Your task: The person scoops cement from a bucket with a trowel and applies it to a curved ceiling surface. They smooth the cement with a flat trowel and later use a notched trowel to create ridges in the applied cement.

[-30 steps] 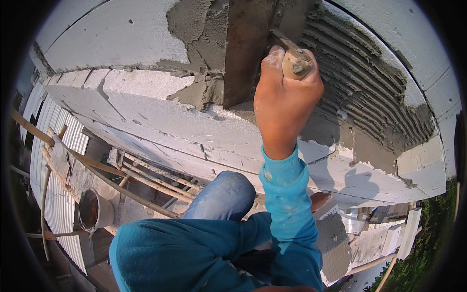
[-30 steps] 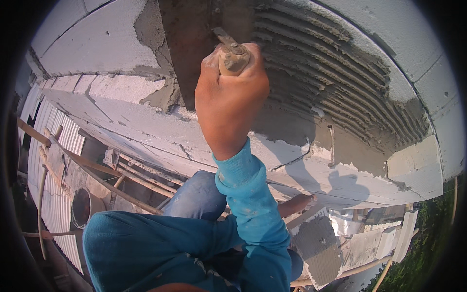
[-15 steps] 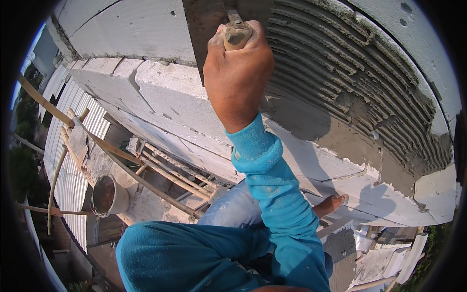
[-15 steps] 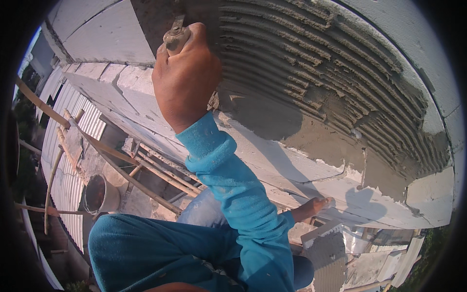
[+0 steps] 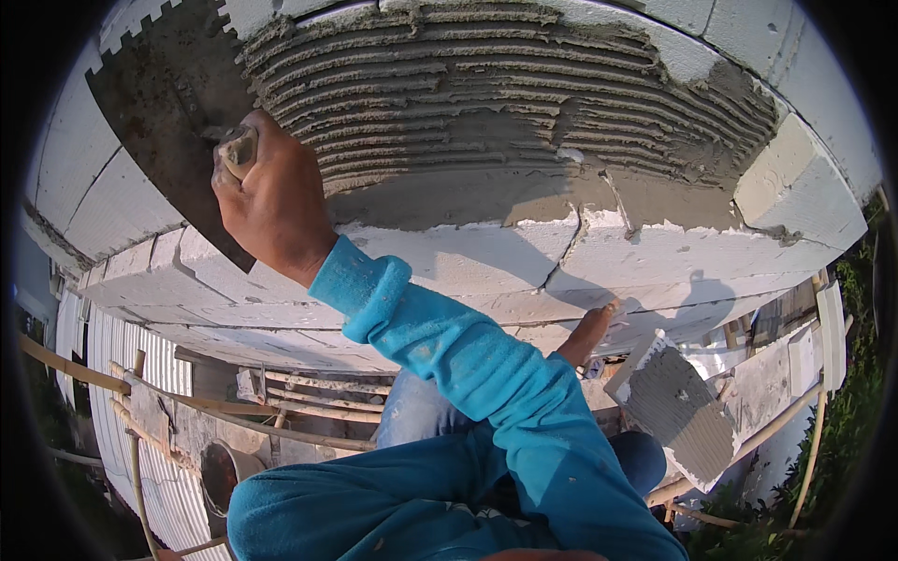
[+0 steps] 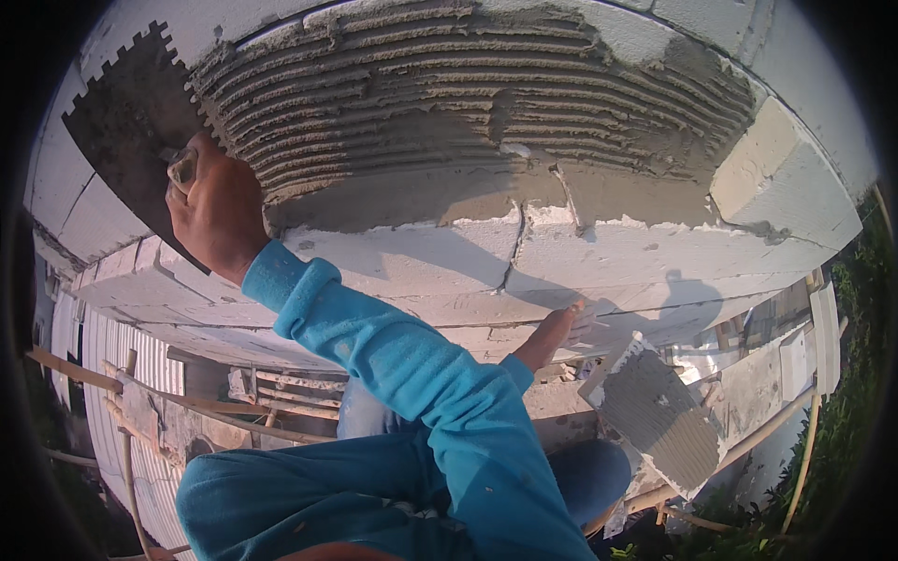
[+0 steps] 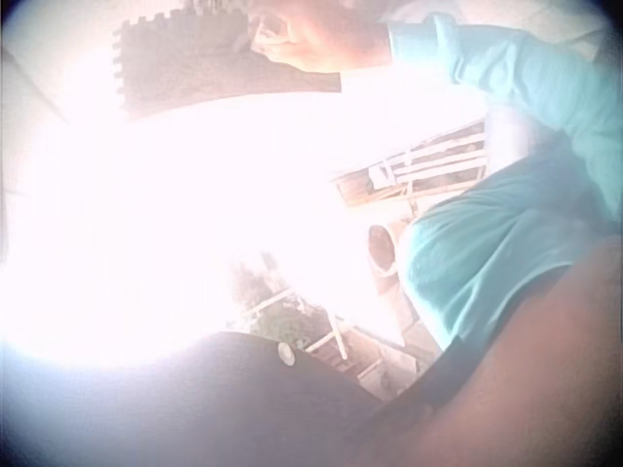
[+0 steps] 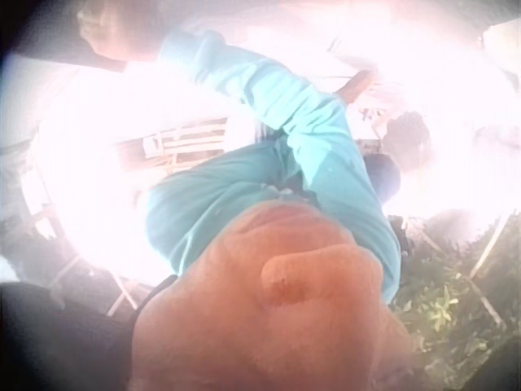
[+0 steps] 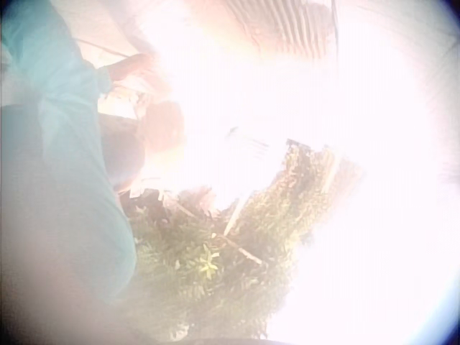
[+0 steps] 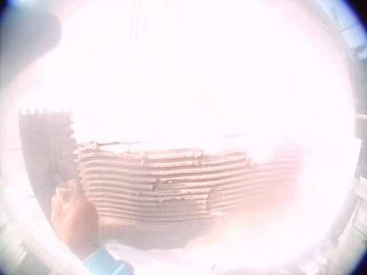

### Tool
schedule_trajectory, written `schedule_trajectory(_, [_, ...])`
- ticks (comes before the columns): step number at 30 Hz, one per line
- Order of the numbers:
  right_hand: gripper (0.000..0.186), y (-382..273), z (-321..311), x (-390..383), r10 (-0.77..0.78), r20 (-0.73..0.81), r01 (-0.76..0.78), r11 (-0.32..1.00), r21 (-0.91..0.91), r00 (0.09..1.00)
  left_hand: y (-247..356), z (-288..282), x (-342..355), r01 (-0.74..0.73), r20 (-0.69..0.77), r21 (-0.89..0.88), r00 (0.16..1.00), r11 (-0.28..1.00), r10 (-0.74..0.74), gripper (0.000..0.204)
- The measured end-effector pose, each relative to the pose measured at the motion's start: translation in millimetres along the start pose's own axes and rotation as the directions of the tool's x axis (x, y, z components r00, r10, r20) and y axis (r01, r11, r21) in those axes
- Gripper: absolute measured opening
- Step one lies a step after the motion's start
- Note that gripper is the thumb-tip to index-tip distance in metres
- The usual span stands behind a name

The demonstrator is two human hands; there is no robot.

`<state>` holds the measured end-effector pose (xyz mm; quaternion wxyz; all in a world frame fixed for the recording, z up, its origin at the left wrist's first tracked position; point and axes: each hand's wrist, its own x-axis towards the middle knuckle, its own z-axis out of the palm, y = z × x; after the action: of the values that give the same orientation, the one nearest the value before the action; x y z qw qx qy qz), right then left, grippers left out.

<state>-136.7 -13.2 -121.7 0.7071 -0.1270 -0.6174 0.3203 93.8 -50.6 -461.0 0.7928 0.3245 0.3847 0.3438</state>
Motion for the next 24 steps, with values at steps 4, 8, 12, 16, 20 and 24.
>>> schedule_trajectory(4, [0.017,-27,-104,23,0.038,-0.129,-0.028,0.997,0.077,0.991,10,37,23,0.023,0.072,0.033,0.997,0.999,-0.026,0.067])
schedule_trajectory(8, [0.014,-84,-239,35,0.289,-0.310,-0.221,0.946,0.238,0.906,16,49,28,0.038,0.118,0.064,0.992,0.997,-0.045,0.068])
schedule_trajectory(12, [0.024,-107,-380,44,0.254,-0.501,-0.246,0.966,0.084,0.827,9,62,45,0.058,0.169,0.065,0.983,0.996,-0.068,0.070])
schedule_trajectory(16, [0.018,-98,-433,61,0.252,-0.625,-0.289,0.956,0.043,0.739,2,78,50,0.061,0.185,0.180,0.978,0.982,-0.095,0.063])
schedule_trajectory(20, [0.017,-83,-399,63,0.325,-0.545,-0.355,0.933,0.053,0.773,-13,57,64,0.000,0.223,0.198,0.974,0.980,-0.045,0.063])
schedule_trajectory(24, [0.015,-68,-331,47,0.319,-0.510,-0.376,0.927,-0.009,0.799,-8,62,46,-0.059,0.059,0.129,0.997,0.990,0.052,0.065])
